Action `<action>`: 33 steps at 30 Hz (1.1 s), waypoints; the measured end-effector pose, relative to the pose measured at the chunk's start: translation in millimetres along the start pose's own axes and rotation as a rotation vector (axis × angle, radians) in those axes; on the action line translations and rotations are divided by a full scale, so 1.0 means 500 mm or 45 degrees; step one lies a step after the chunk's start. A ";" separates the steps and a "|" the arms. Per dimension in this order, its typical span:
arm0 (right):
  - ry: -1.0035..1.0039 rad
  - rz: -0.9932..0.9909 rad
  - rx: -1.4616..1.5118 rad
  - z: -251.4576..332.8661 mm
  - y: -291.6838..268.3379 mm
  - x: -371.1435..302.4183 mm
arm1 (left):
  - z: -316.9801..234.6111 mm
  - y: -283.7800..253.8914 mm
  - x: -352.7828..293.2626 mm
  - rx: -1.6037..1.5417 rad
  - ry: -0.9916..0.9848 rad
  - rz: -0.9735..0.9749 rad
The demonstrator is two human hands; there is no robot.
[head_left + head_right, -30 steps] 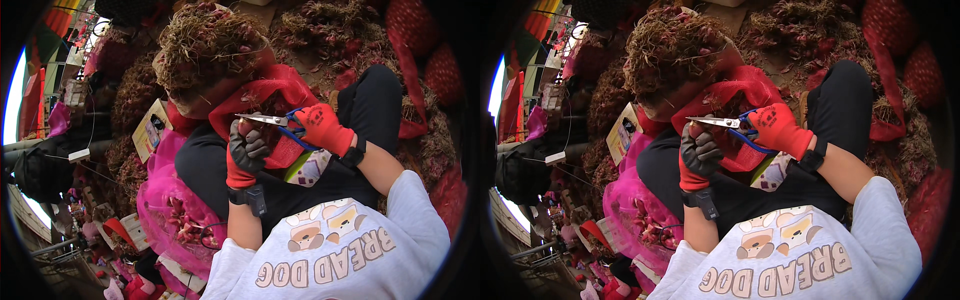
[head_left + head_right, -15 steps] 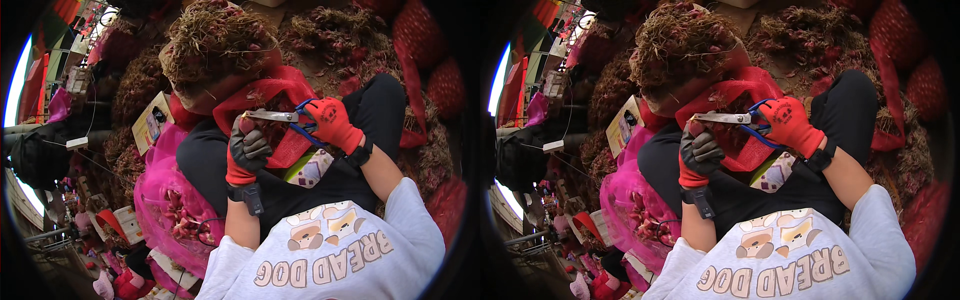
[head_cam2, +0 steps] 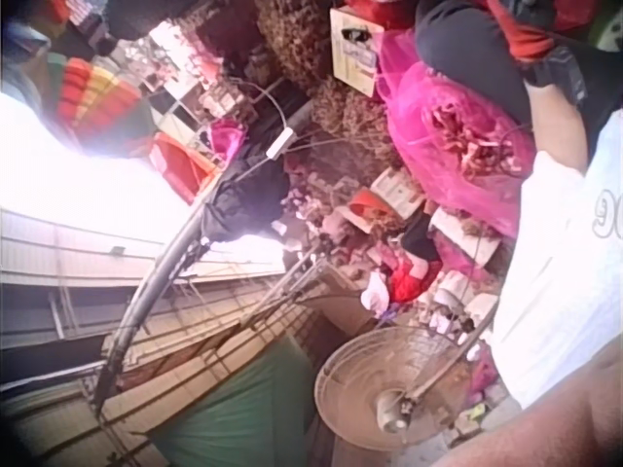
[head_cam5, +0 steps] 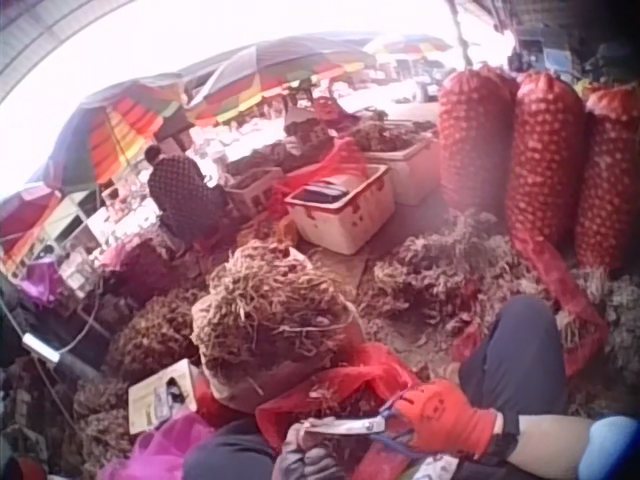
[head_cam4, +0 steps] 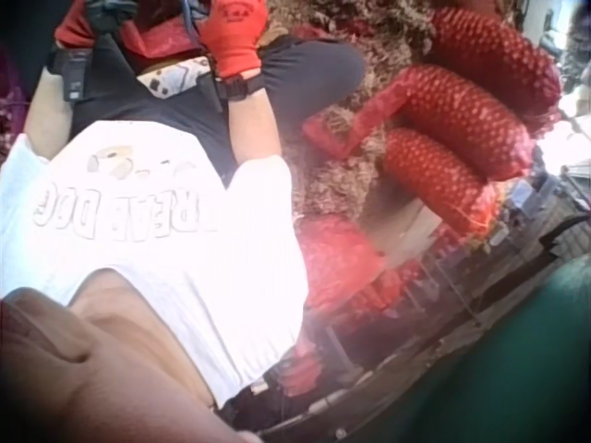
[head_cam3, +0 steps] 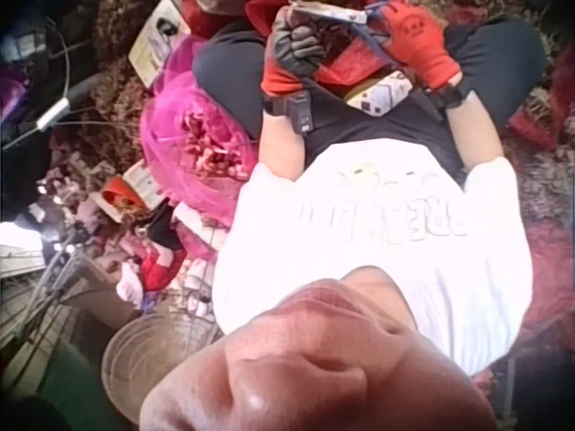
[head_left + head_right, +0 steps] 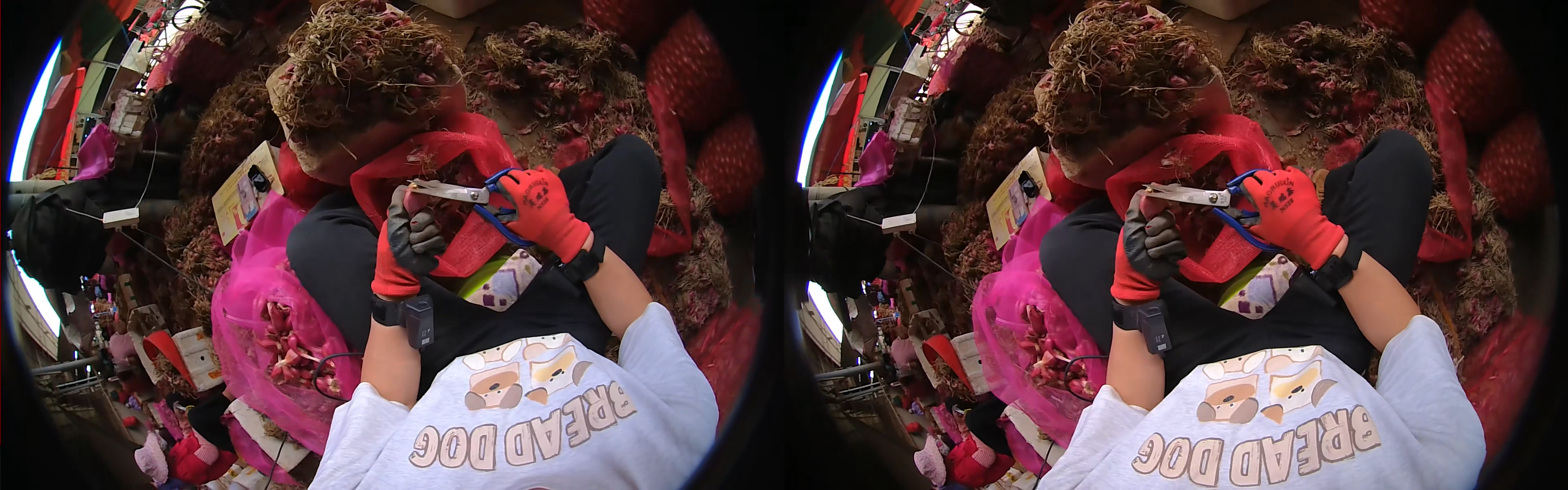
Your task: Trim the roots and stems of shallots using scissors and place them into a mesh bag.
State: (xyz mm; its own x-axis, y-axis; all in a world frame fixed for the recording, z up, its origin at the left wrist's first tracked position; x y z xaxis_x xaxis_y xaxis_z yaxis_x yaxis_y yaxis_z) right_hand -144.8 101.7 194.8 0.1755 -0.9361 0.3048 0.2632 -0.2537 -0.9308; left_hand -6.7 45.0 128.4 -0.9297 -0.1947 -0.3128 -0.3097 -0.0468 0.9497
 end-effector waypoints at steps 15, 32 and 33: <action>0.145 -0.052 0.356 -0.006 -0.026 0.028 | -0.080 0.044 -0.066 1.143 0.840 -0.796; 0.073 -0.163 0.105 0.029 -0.034 0.015 | -0.097 0.011 -0.082 0.763 1.021 -0.909; 0.065 -0.142 0.079 0.028 -0.030 0.014 | -0.096 0.012 -0.084 0.781 1.027 -0.970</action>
State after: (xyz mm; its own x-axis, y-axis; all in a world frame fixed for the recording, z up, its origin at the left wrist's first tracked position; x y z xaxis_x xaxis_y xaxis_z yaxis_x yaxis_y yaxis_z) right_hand -134.1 102.5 213.9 0.0936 -0.9144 0.3938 0.3371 -0.3431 -0.8767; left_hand 40.0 6.0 148.3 -0.1578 -0.8682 -0.4705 -0.9529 0.0090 0.3030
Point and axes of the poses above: each hand's wrist, its own x-axis towards the middle knuckle, its own y-axis out of the palm, z = x × y, the point moved 9 cm from there along x, towards the middle knuckle, and after that the axes turned 12 degrees about -y, right-handed, at the moved point
